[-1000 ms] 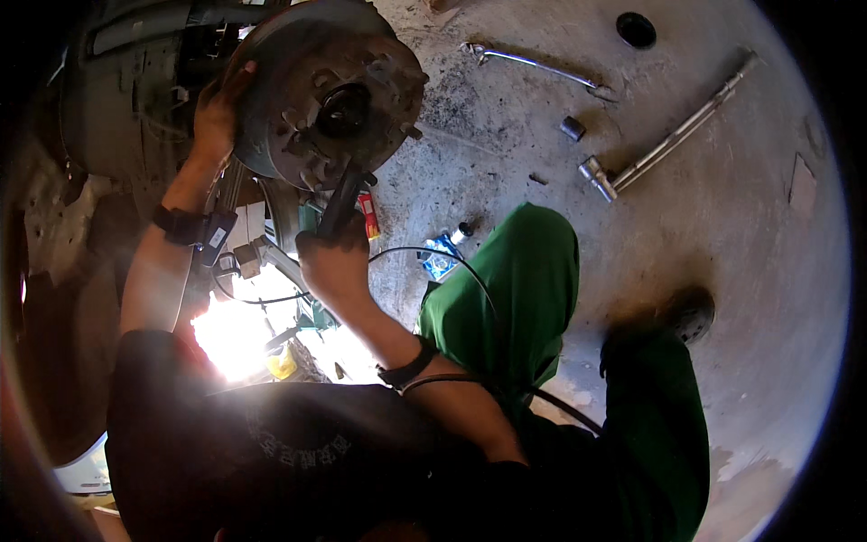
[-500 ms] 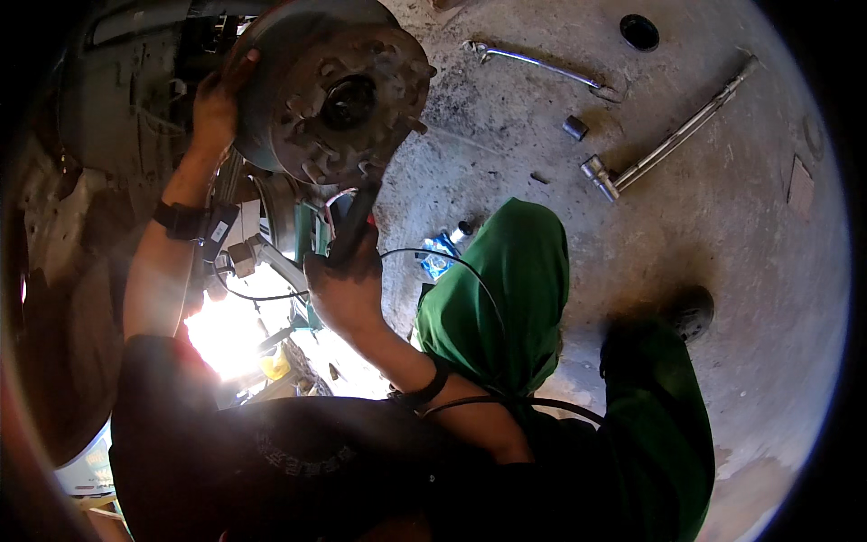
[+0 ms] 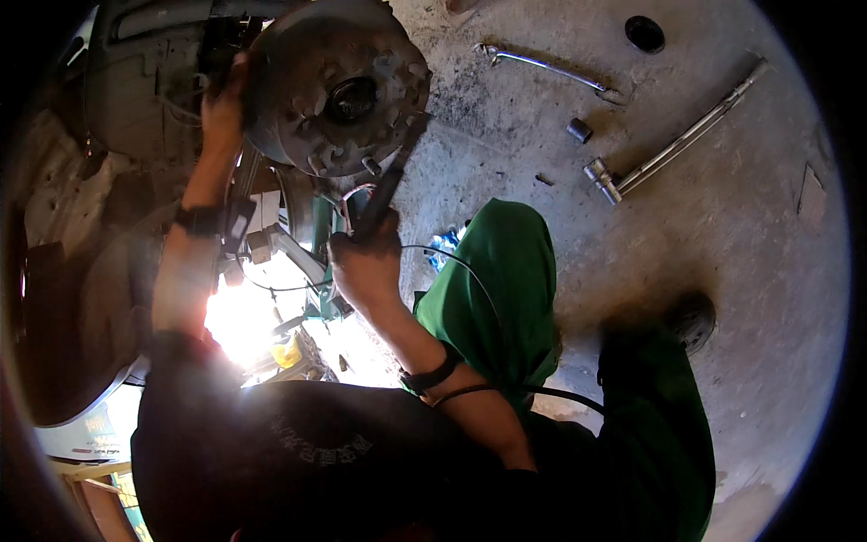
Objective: The person uses pliers and a screwdriver to work on a wheel hub assembly, then walks across the shop to retrieve a hammer and uses it to strike a chisel against the brake rotor.
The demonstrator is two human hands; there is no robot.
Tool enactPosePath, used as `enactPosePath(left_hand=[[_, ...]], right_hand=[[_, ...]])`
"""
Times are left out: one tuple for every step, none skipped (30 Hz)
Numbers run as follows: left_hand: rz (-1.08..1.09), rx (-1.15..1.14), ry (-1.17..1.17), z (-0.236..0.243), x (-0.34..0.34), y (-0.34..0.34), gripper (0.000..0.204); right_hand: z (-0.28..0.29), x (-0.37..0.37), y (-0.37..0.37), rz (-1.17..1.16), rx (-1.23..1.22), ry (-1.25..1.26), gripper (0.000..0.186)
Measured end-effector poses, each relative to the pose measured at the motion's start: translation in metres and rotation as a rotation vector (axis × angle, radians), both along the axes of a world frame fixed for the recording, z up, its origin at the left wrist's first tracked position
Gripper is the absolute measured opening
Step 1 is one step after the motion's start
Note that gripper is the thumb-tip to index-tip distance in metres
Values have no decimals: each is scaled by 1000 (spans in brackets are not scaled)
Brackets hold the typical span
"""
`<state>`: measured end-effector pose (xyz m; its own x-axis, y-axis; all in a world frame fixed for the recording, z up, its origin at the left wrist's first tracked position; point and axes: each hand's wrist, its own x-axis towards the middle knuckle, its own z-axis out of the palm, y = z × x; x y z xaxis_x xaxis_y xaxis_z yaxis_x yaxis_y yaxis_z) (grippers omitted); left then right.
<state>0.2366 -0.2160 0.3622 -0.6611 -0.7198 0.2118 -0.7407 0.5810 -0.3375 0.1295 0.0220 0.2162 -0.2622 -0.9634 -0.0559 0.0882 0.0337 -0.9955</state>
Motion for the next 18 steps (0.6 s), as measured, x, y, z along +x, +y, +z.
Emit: enactPosePath(left_hand=[[-210, -184, -264, 10, -11, 9, 40], [-212, -181, -272, 4, -26, 24, 40], [-170, 62, 52, -18, -66, 53, 49], [-137, 304, 384, -37, -94, 65, 59], [-147, 313, 388, -43, -101, 62, 59], [-36, 179, 102, -40, -102, 65, 66], [70, 46, -182, -37, -103, 66, 74], [77, 43, -193, -39, -98, 68, 74], [107, 25, -159, -46, -93, 70, 75], [135, 8, -125, -50, -90, 70, 76], [135, 9, -128, -51, -86, 70, 76], [129, 15, -143, -49, -92, 70, 74], [122, 21, -158, -48, -95, 69, 73], [121, 24, -160, -47, -95, 69, 73], [95, 33, -179, -47, -94, 68, 73], [69, 42, -198, -46, -93, 67, 73], [69, 44, -199, -45, -92, 67, 73], [72, 38, -205, -46, -91, 66, 73]], right_hand=[[-2, -2, -1, -1, 2, -7, 9], [-6, -6, -2, 57, -27, 71, 7], [-13, -9, -1, 123, -53, 157, 6], [-21, -17, -7, 141, -144, 217, 5], [-25, -15, -11, 132, -134, 223, 5], [-18, -8, -12, 106, -110, 77, 6], [-16, -9, -10, 101, -166, 70, 9], [-13, -11, -7, 100, -221, 65, 13], [-15, -10, -6, 101, -220, 62, 13], [-18, -7, -5, 102, -229, 68, 17], [-21, -5, -5, 102, -239, 74, 22], [-20, -4, -6, 101, -236, 73, 22], [-18, -2, -9, 60, -136, 44, 26], [-15, 0, -11, 38, -86, 29, 28], [-11, 1, -12, 19, -35, 14, 30], [-4, 0, -15, 1, 93, -219, 30], [-1, 2, -17, -5, 159, -336, 30], [1, 4, -17, -20, 229, -452, 31]])
